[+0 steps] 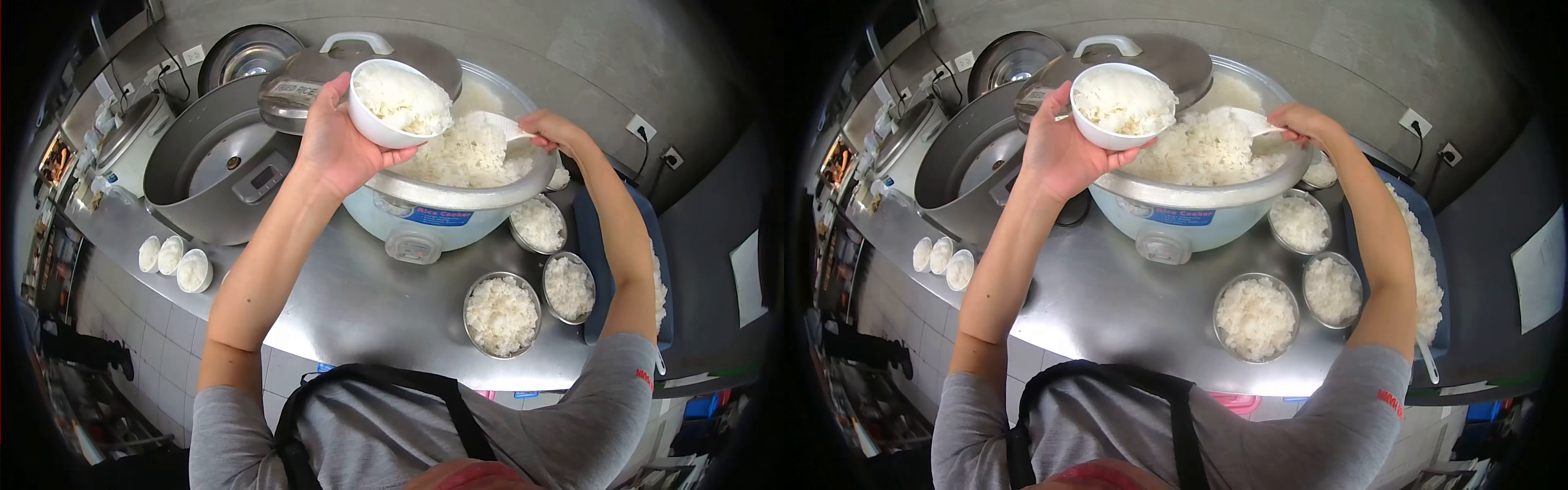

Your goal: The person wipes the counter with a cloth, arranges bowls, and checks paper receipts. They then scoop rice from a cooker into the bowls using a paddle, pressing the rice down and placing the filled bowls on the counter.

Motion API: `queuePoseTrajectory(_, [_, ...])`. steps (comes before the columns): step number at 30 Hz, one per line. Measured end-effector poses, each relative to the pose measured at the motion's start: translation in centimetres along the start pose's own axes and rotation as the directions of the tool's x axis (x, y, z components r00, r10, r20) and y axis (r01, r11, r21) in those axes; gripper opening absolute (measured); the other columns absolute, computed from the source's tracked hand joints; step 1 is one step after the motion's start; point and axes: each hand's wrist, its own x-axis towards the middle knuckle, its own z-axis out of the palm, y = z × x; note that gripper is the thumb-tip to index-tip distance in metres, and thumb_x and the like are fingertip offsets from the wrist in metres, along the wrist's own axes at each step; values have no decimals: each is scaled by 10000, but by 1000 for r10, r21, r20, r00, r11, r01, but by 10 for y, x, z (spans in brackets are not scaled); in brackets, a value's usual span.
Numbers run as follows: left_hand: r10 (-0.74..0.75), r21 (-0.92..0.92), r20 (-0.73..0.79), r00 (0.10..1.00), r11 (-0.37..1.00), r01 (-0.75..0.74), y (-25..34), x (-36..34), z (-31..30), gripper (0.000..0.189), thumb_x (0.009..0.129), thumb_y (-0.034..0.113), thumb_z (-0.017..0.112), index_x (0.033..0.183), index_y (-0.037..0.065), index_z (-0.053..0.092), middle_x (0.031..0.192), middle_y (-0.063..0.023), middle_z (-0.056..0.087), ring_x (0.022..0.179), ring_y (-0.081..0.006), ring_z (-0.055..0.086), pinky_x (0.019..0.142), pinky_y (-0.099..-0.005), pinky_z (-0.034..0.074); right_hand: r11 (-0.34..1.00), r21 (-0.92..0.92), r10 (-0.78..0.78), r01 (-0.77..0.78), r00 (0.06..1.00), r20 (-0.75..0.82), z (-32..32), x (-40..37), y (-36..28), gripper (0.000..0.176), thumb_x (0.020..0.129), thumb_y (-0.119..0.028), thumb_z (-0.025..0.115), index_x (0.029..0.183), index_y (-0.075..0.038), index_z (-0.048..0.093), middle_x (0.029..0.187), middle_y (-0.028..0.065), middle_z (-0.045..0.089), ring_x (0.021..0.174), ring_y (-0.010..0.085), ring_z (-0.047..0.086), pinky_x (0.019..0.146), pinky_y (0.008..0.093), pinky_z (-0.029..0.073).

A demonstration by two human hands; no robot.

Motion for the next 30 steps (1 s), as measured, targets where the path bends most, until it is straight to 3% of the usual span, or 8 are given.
queuePoseTrajectory(4, [-37, 2, -71, 997, 999, 37, -15, 11, 4, 607, 879, 459, 346, 1339, 66, 290, 1366, -199, 318, 1195, -443, 365, 892, -538, 396, 989, 146, 3, 2, 999, -36, -16, -29, -12, 177, 875, -155, 444, 820, -69, 589, 477, -61, 329, 375, 35, 246, 348, 217, 190])
queuePoseTrajectory(7, [-58, -13, -66, 996, 998, 57, -29, 30, 6, 602, 879, 472, 334, 1330, 74, 304, 1356, -185, 335, 1192, -421, 377, 901, -533, 389, 941, 285, -143, 184, 977, -159, -22, -48, -14, 188, 891, -161, 435, 904, -64, 596, 497, -56, 375, 382, 29, 273, 354, 195, 228])
queuePoseTrajectory(13, [-45, -84, -125, 991, 996, 34, -60, 67, 27, 555, 889, 467, 291, 1304, 102, 336, 1329, -154, 375, 1198, -334, 393, 913, -520, 372, 897, -113, -425, 427, 765, -484, 29, -94, -40, 275, 900, -138, 464, 1149, -38, 527, 577, 18, 518, 505, 88, 478, 530, 201, 427])
queuePoseTrajectory(16, [-19, -50, -109, 994, 999, 14, -68, 73, 32, 529, 888, 455, 292, 1284, 111, 363, 1315, -143, 393, 1190, -320, 399, 917, -514, 363, 702, -618, -671, 355, 620, -406, 48, -110, -41, 251, 845, -136, 524, 1089, -85, 559, 689, 103, 613, 640, 240, 605, 591, 334, 475])
queuePoseTrajectory(20, [-33, -29, -119, 992, 999, 29, -68, 76, 40, 504, 880, 432, 307, 1265, 118, 385, 1300, -135, 409, 1185, -310, 401, 916, -519, 355, 400, -859, -861, 321, 452, -232, 66, -108, -32, 301, 794, -118, 550, 1093, -149, 564, 792, 106, 636, 731, 297, 615, 640, 392, 484])
queuePoseTrajectory(24, [32, 10, -135, 990, 999, -31, -61, 76, 41, 501, 869, 422, 332, 1263, 117, 387, 1300, -136, 407, 1186, -313, 399, 919, -522, 350, 411, -865, -828, 287, 515, -223, 52, -118, -50, 296, 813, -64, 486, 1086, -124, 586, 819, 133, 636, 766, 290, 619, 664, 394, 484])
queuePoseTrajectory(27, [47, 23, -153, 987, 999, -44, -49, 64, 39, 517, 859, 428, 353, 1270, 115, 381, 1306, -143, 396, 1191, -326, 393, 925, -519, 348, 697, -702, -615, 146, 625, -481, 17, -110, -62, 295, 807, -79, 469, 1073, -123, 590, 839, 127, 644, 799, 284, 626, 686, 403, 489])
queuePoseTrajectory(30, [58, -11, -140, 988, 998, -60, -40, 50, 31, 558, 847, 441, 372, 1297, 111, 358, 1331, -152, 369, 1210, -343, 372, 928, -523, 358, 477, -853, -433, -211, 789, -437, 5, -59, -45, 291, 790, -103, 480, 1050, -103, 608, 899, 144, 647, 855, 309, 623, 739, 409, 492])
